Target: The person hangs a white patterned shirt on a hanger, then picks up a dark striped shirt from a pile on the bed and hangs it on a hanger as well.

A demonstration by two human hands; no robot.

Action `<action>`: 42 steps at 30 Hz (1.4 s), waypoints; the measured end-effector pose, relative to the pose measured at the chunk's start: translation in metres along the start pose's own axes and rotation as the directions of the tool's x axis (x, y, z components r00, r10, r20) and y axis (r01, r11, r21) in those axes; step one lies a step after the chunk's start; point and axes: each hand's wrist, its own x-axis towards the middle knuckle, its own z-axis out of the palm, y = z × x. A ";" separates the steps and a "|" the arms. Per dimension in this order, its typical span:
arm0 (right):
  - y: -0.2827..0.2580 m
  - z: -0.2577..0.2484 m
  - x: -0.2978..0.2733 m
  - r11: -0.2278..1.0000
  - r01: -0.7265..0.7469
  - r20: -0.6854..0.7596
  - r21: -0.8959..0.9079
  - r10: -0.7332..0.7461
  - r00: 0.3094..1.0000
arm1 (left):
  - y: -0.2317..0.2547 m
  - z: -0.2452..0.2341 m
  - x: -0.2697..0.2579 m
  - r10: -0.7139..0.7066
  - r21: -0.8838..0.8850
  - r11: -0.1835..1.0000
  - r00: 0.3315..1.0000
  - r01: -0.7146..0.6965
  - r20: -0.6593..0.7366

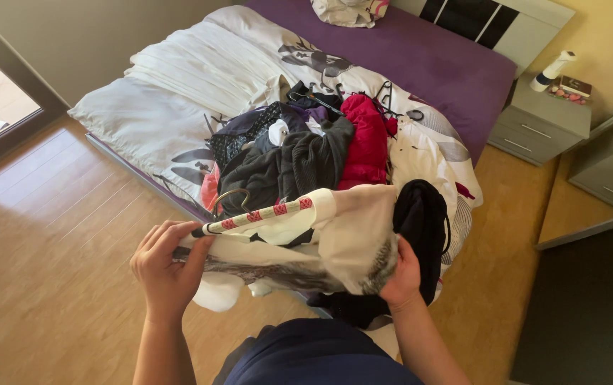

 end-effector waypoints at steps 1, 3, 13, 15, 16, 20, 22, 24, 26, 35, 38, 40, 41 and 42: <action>0.005 -0.020 0.009 0.998 0.025 0.066 0.051 -0.028 0.997 | 0.002 0.000 -0.001 0.007 -0.020 1.000 1.000 -0.007 -0.011; 0.001 -0.025 0.009 0.999 0.016 0.051 0.032 -0.017 0.999 | -0.005 0.004 0.000 0.039 -0.115 0.992 0.998 -0.045 -0.048; -0.008 -0.028 0.005 0.993 -0.026 -0.073 -0.113 0.017 0.997 | -0.002 0.014 -0.009 0.076 -0.216 0.972 0.995 -0.089 -0.068; -0.011 -0.026 0.007 0.989 -0.032 -0.094 -0.143 0.019 0.995 | -0.001 0.012 -0.012 0.074 -0.215 0.973 0.994 -0.090 -0.078; -0.012 -0.026 0.008 0.987 -0.036 -0.105 -0.158 0.019 0.994 | 0.000 0.012 -0.014 0.072 -0.215 0.973 0.994 -0.089 -0.087; -0.018 -0.019 0.001 0.973 -0.060 -0.147 -0.223 0.027 0.989 | 0.001 0.007 -0.024 0.061 -0.168 0.983 0.994 -0.076 -0.091; -0.021 -0.015 -0.001 0.965 -0.069 -0.169 -0.253 0.026 0.985 | -0.001 0.007 -0.028 0.067 -0.102 0.992 0.993 -0.077 -0.095; -0.022 -0.013 -0.002 0.957 -0.080 -0.189 -0.280 0.027 0.982 | 0.001 0.009 -0.033 0.062 -0.069 0.995 0.992 -0.070 -0.109; -0.024 -0.011 -0.003 0.948 -0.090 -0.209 -0.306 0.025 0.978 | -0.008 0.013 -0.040 0.059 -0.039 0.997 0.991 -0.065 -0.121; -0.028 -0.124 0.052 0.732 -0.218 -0.237 -0.646 0.079 0.968 | 0.000 -0.004 -0.032 -0.129 -0.113 0.989 0.930 0.096 -0.344; -0.042 -0.120 0.051 0.082 -0.205 -0.205 -0.975 0.008 0.979 | 0.014 -0.007 -0.021 -0.050 -0.002 0.999 0.946 0.052 -0.320; -0.051 -0.118 0.055 -0.208 -0.121 -0.106 -0.971 -0.081 0.991 | 0.027 -0.009 -0.012 -0.024 0.015 0.999 0.963 0.029 -0.269; -0.055 -0.099 0.051 -0.214 -0.113 -0.099 -0.970 -0.076 0.992 | 0.025 -0.010 -0.007 -0.025 0.019 0.999 0.960 0.032 -0.278; -0.059 -0.080 0.047 -0.099 0.106 0.123 -0.989 -0.183 0.975 | 0.023 -0.011 -0.001 0.049 -0.017 0.998 0.971 -0.055 -0.234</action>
